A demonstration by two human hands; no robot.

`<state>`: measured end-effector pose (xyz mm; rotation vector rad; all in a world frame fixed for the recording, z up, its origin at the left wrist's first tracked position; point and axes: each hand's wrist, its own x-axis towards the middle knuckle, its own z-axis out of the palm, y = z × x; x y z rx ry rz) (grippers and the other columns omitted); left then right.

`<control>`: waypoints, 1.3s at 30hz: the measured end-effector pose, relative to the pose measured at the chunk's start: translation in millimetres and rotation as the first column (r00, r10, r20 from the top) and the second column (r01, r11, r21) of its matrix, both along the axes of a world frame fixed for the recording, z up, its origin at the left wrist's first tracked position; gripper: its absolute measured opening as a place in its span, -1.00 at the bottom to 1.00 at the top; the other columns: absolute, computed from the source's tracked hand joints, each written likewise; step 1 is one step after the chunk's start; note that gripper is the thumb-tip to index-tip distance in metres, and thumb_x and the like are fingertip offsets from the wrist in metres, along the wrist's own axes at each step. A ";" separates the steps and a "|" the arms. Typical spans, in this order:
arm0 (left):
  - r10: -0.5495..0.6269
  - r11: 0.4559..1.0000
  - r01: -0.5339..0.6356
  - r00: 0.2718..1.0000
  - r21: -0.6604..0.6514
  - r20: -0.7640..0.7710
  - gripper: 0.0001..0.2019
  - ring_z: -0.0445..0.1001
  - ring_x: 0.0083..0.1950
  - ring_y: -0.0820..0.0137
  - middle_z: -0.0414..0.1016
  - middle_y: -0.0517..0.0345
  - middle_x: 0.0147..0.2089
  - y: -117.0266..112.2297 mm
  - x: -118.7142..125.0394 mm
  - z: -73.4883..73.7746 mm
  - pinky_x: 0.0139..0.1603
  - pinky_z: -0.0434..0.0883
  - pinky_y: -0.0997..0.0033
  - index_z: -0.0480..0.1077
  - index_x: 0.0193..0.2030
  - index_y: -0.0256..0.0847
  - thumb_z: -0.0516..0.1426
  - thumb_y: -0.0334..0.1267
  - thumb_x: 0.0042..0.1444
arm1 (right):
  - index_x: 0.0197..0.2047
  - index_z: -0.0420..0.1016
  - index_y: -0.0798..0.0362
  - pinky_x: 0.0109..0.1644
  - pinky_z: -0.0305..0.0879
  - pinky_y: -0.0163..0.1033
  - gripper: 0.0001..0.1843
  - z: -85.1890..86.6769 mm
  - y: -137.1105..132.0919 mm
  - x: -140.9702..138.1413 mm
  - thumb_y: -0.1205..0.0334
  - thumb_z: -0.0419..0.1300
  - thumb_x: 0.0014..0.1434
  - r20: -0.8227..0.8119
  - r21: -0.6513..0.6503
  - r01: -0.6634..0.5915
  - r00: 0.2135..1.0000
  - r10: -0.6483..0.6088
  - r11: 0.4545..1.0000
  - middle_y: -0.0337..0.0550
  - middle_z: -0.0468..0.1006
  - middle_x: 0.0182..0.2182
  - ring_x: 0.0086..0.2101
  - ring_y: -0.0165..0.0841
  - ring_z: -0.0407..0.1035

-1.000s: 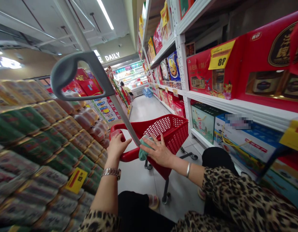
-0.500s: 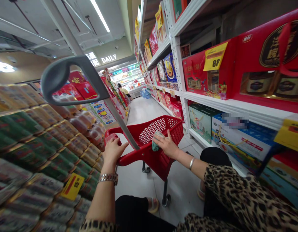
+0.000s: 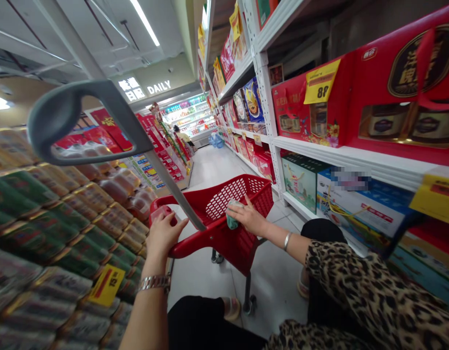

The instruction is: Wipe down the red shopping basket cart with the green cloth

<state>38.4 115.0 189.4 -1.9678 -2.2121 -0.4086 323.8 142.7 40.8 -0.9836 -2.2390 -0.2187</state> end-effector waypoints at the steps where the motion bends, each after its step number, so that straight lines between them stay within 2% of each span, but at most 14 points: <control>1: 0.022 1.000 -0.022 1.000 -0.023 -0.006 -0.37 0.36 0.35 -0.11 0.40 -0.22 0.34 -2.4 1.3 1.5 0.30 0.37 -0.03 0.51 0.17 -0.18 0.06 0.22 0.16 | 0.38 0.36 -0.03 0.47 -0.29 0.44 -0.27 -2.8 5.1 7.3 0.61 0.04 0.20 0.003 -0.025 0.021 1.000 -0.021 0.999 0.07 0.39 0.35 0.28 -0.15 0.33; 5: 0.081 0.992 -0.083 0.996 -0.090 -0.022 -0.27 0.30 0.42 -0.13 0.31 -0.22 0.42 -13.3 6.5 7.2 0.35 0.34 -0.08 0.43 0.31 -0.17 0.02 0.26 0.16 | 0.35 0.40 -0.04 0.44 -0.26 0.48 -0.26 -9.0 24.2 37.9 0.65 0.02 0.17 0.027 -0.105 0.097 0.995 -0.095 0.990 0.07 0.40 0.34 0.31 -0.13 0.29; 9: 0.123 0.988 -0.124 0.992 -0.094 -0.012 -0.22 0.24 0.46 -0.17 0.23 -0.23 0.48 -23.8 10.5 8.5 0.38 0.30 -0.15 0.40 0.36 -0.17 0.01 0.29 0.15 | 0.31 0.43 -0.01 0.44 -0.23 0.47 -0.28 -6.2 41.2 61.0 0.68 0.03 0.17 0.053 -0.150 0.172 0.985 -0.166 0.974 0.09 0.43 0.31 0.29 -0.12 0.32; 12: 0.141 0.988 -0.140 0.990 -0.072 0.011 -0.22 0.17 0.50 -0.20 0.23 -0.28 0.47 -31.0 14.5 7.8 0.39 0.26 -0.23 0.42 0.33 -0.19 0.01 0.31 0.15 | 0.28 0.47 0.00 0.45 -0.17 0.43 -0.31 -3.6 48.4 66.4 0.67 0.06 0.16 0.065 -0.158 0.193 0.981 -0.185 0.968 0.08 0.46 0.29 0.27 -0.12 0.35; 15: 0.156 0.987 -0.155 0.987 -0.034 0.049 -0.24 0.19 0.47 -0.27 0.27 -0.31 0.46 -37.7 20.2 7.6 0.36 0.23 -0.38 0.47 0.29 -0.18 0.01 0.32 0.16 | 0.27 0.49 0.00 0.45 -0.11 0.38 -0.33 -4.6 45.1 59.5 0.65 0.05 0.18 0.048 -0.152 0.160 0.987 -0.155 0.975 0.08 0.47 0.28 0.26 -0.14 0.36; 18: 0.163 0.986 -0.165 0.982 0.005 0.093 -0.29 0.16 0.48 -0.32 0.23 -0.25 0.49 -44.4 28.1 8.7 0.36 0.12 -0.51 0.48 0.26 -0.15 0.03 0.30 0.17 | 0.31 0.45 -0.02 0.47 -0.11 0.34 -0.31 -7.4 31.4 42.6 0.64 0.05 0.18 -0.002 -0.135 0.089 0.996 -0.090 0.987 0.06 0.46 0.29 0.29 -0.17 0.32; 21: 0.162 0.986 -0.167 0.974 0.019 0.156 -0.34 0.13 0.51 -0.23 0.21 -0.22 0.51 -49.9 38.6 10.2 0.40 0.02 -0.50 0.46 0.27 -0.16 0.03 0.23 0.21 | 0.36 0.40 -0.02 0.47 -0.11 0.35 -0.30 -8.5 13.6 22.2 0.60 0.08 0.20 -0.066 -0.127 0.007 0.998 -0.016 0.992 0.10 0.44 0.30 0.30 -0.17 0.31; 26: 0.158 0.980 -0.184 0.948 0.074 0.276 -0.42 0.31 0.41 -0.16 0.46 -0.14 0.34 -52.5 55.0 8.7 0.44 0.02 -0.40 0.45 0.27 -0.10 0.04 0.14 0.23 | 0.38 0.36 0.01 0.46 -0.08 0.35 -0.35 -4.7 -12.1 1.5 0.53 0.09 0.26 -0.150 -0.062 -0.074 0.987 0.064 0.995 0.13 0.46 0.29 0.29 -0.16 0.33; 30: 0.160 0.971 -0.210 0.924 0.113 0.348 -0.41 0.33 0.40 -0.12 0.51 -0.11 0.29 -50.4 67.8 5.1 0.46 -0.03 -0.37 0.41 0.30 -0.08 0.00 0.16 0.26 | 0.40 0.34 0.00 0.46 -0.05 0.33 -0.35 2.0 -32.9 -0.1 0.51 0.09 0.28 -0.177 -0.009 -0.088 0.980 0.085 0.996 0.13 0.45 0.29 0.28 -0.16 0.34; 35: 0.128 0.963 -0.228 0.858 0.146 0.497 -0.42 0.31 0.42 -0.08 0.45 -0.10 0.35 -46.0 95.0 3.7 0.50 -0.20 -0.38 0.35 0.35 -0.07 -0.07 0.13 0.33 | 0.44 0.28 0.00 0.48 -0.02 0.25 -0.31 17.1 -68.3 -1.4 0.51 0.04 0.28 -0.220 0.049 -0.108 0.969 0.116 0.993 0.10 0.45 0.30 0.30 -0.21 0.32; 39: 0.046 0.978 -0.167 0.755 0.124 0.654 -0.44 0.17 0.52 0.07 0.32 -0.01 0.46 -48.7 122.7 -1.3 0.55 -0.32 -0.28 0.21 0.43 -0.06 -0.19 0.03 0.41 | 0.45 0.27 0.04 0.49 -0.01 0.24 -0.33 34.7 -92.4 -0.3 0.51 0.01 0.30 -0.249 0.136 -0.102 0.959 0.134 0.985 0.10 0.42 0.32 0.30 -0.19 0.31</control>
